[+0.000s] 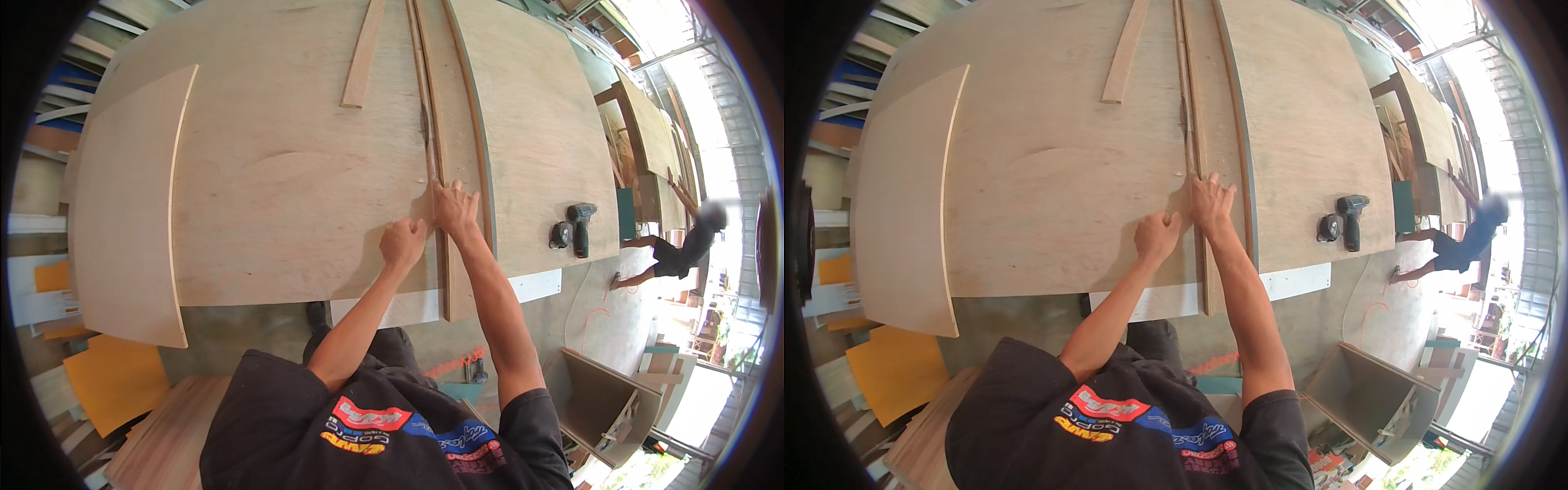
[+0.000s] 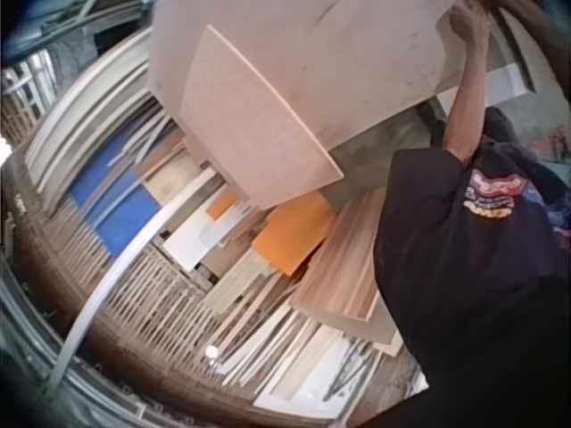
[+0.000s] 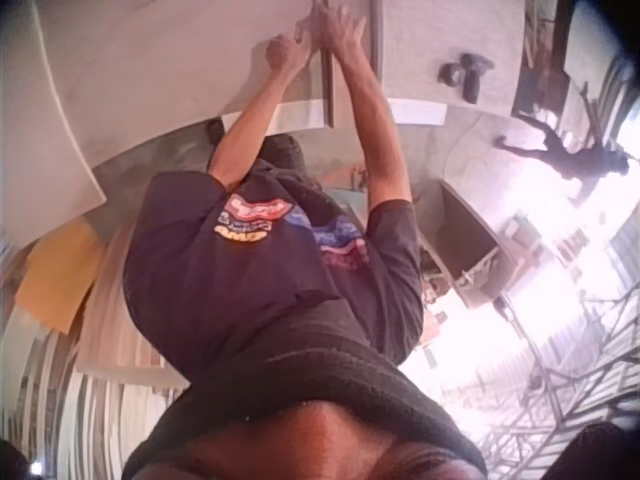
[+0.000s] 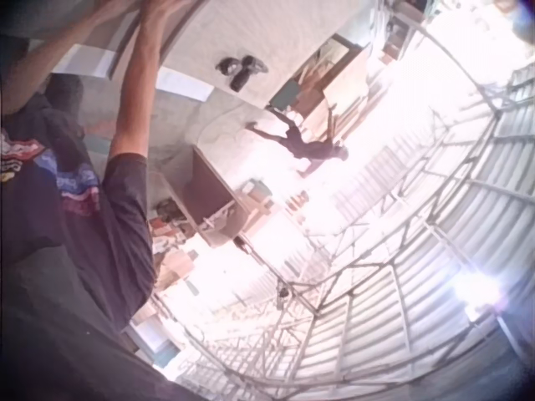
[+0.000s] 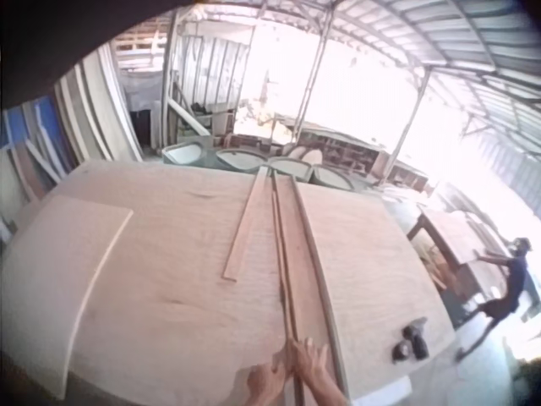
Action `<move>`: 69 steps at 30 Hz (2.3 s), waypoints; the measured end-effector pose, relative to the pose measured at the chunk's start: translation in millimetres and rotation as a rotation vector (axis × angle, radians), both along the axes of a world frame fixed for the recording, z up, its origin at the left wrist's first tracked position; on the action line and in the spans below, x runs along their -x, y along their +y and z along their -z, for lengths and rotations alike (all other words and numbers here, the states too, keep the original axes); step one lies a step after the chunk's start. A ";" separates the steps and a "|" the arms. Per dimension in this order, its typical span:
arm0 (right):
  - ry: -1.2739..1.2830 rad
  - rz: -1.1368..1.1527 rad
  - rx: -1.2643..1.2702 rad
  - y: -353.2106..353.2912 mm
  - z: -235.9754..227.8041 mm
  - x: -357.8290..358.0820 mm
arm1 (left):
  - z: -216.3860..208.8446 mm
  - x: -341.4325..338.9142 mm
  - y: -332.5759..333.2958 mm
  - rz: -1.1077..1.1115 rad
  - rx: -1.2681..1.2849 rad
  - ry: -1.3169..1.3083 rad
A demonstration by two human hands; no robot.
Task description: The person applies glue from a bottle onto a thin wooden strip and then presses it into a central groove on a larger wooden panel.
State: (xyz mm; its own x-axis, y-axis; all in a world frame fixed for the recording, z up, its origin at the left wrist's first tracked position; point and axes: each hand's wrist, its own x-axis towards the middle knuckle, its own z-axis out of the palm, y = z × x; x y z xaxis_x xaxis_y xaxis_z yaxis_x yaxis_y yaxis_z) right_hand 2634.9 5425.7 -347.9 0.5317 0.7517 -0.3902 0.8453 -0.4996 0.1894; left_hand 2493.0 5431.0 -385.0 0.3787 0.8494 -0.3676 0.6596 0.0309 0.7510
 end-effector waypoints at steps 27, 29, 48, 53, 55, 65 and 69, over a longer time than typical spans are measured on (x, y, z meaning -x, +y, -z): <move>0.061 -0.043 -0.203 33.4 10.2 -31.0 | -46.8 119.9 117.8 -0.101 -0.184 -0.075; 0.006 -0.064 -0.260 23.4 19.6 -30.2 | -56.7 100.0 154.8 -0.057 -0.274 -0.117; 0.072 0.193 -0.482 12.4 17.0 -4.7 | 8.5 -254.3 376.6 0.326 -0.057 0.140; 0.122 0.235 -0.521 12.9 20.5 -4.0 | 8.1 -272.8 390.6 0.424 0.148 0.171; 0.126 0.232 -0.534 12.2 24.0 -2.7 | 8.1 -275.8 391.5 0.436 0.118 0.174; -0.084 0.157 -0.542 2.7 25.1 8.6 | 15.4 -284.9 380.1 0.383 -0.045 0.197; -0.085 0.106 -0.577 4.0 26.8 5.4 | 20.3 -284.8 376.2 0.337 -0.197 0.213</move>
